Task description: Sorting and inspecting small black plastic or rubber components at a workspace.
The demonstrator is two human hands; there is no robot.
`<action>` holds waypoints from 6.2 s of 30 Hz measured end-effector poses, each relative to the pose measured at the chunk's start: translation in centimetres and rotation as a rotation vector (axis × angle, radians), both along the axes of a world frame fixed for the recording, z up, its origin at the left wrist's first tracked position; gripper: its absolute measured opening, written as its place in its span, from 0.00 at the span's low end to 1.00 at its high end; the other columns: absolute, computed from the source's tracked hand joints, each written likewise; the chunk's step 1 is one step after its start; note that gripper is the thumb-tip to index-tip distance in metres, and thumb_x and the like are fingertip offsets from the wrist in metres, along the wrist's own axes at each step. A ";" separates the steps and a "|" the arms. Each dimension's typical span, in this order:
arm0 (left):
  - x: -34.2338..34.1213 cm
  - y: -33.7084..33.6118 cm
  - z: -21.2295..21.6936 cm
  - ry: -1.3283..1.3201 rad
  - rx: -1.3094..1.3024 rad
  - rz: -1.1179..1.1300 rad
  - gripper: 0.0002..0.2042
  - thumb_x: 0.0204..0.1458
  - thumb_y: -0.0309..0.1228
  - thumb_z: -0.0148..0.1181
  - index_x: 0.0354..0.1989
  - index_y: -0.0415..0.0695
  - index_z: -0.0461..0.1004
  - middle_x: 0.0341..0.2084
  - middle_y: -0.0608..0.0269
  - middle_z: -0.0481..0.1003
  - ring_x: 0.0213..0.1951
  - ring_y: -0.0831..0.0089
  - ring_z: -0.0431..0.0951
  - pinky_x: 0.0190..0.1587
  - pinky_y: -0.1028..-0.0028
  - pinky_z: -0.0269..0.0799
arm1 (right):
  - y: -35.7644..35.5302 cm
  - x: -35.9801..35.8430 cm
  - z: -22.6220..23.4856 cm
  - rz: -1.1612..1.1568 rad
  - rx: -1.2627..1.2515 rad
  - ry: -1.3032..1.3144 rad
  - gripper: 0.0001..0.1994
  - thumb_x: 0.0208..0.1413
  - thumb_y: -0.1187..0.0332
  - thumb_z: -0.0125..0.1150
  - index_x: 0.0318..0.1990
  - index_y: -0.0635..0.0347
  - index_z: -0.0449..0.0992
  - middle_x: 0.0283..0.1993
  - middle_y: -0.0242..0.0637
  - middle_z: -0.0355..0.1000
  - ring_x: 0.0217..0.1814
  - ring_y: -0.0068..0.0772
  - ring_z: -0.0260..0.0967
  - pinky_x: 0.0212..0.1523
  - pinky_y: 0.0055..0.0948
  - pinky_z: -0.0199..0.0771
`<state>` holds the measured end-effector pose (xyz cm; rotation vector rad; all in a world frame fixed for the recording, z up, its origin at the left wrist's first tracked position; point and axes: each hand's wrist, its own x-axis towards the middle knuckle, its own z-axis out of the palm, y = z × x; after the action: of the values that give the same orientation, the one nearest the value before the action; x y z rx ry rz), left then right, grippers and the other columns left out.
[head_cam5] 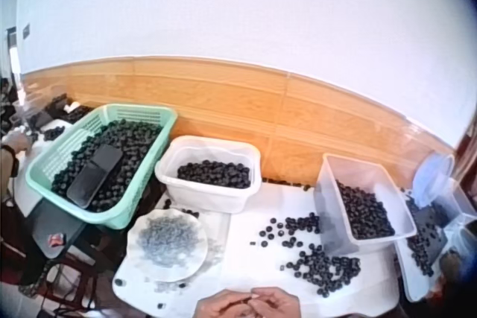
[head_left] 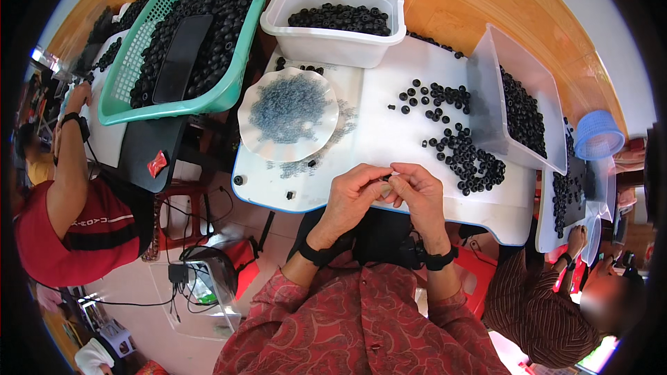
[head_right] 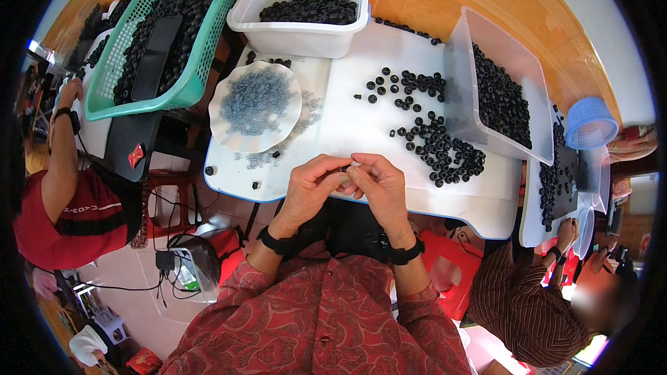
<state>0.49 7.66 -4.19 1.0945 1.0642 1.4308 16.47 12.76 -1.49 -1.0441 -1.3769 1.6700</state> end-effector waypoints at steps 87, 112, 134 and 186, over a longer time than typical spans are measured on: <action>-2.7 -3.5 -1.1 -0.210 -0.182 -0.035 0.10 0.63 0.25 0.54 0.50 0.35 0.73 0.34 0.59 0.79 0.31 0.79 0.79 0.33 0.80 0.78 | 5.1 -7.4 0.3 0.269 0.877 -0.715 0.04 0.47 0.75 0.66 0.32 0.62 0.79 0.37 0.42 0.69 0.37 0.47 0.71 0.37 0.41 0.72; -2.9 -3.4 -0.6 -0.060 -0.132 -0.046 0.09 0.61 0.25 0.57 0.46 0.35 0.75 0.29 0.62 0.79 0.31 0.80 0.80 0.36 0.80 0.77 | 5.8 -8.8 0.3 0.229 0.860 -0.879 0.07 0.53 0.70 0.64 0.38 0.60 0.82 0.36 0.44 0.71 0.35 0.47 0.73 0.37 0.40 0.73; -3.2 -3.2 -1.0 -0.458 -0.174 -0.001 0.11 0.64 0.24 0.52 0.52 0.35 0.73 0.40 0.54 0.78 0.35 0.74 0.80 0.38 0.74 0.81 | 3.1 -3.9 3.3 0.116 0.004 -0.110 0.09 0.56 0.75 0.64 0.43 0.68 0.78 0.35 0.32 0.77 0.33 0.18 0.70 0.38 0.20 0.71; -1.3 -1.7 -1.3 -0.731 -0.254 -0.136 0.10 0.63 0.27 0.55 0.48 0.34 0.75 0.33 0.59 0.78 0.31 0.76 0.79 0.33 0.77 0.80 | -0.8 -0.9 0.8 0.045 -0.189 0.050 0.05 0.55 0.77 0.67 0.37 0.68 0.78 0.34 0.36 0.78 0.36 0.22 0.75 0.41 0.23 0.77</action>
<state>-0.85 5.94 -5.44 0.3869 0.6009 1.3741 15.52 11.99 -0.65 -1.0748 -1.2371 1.8751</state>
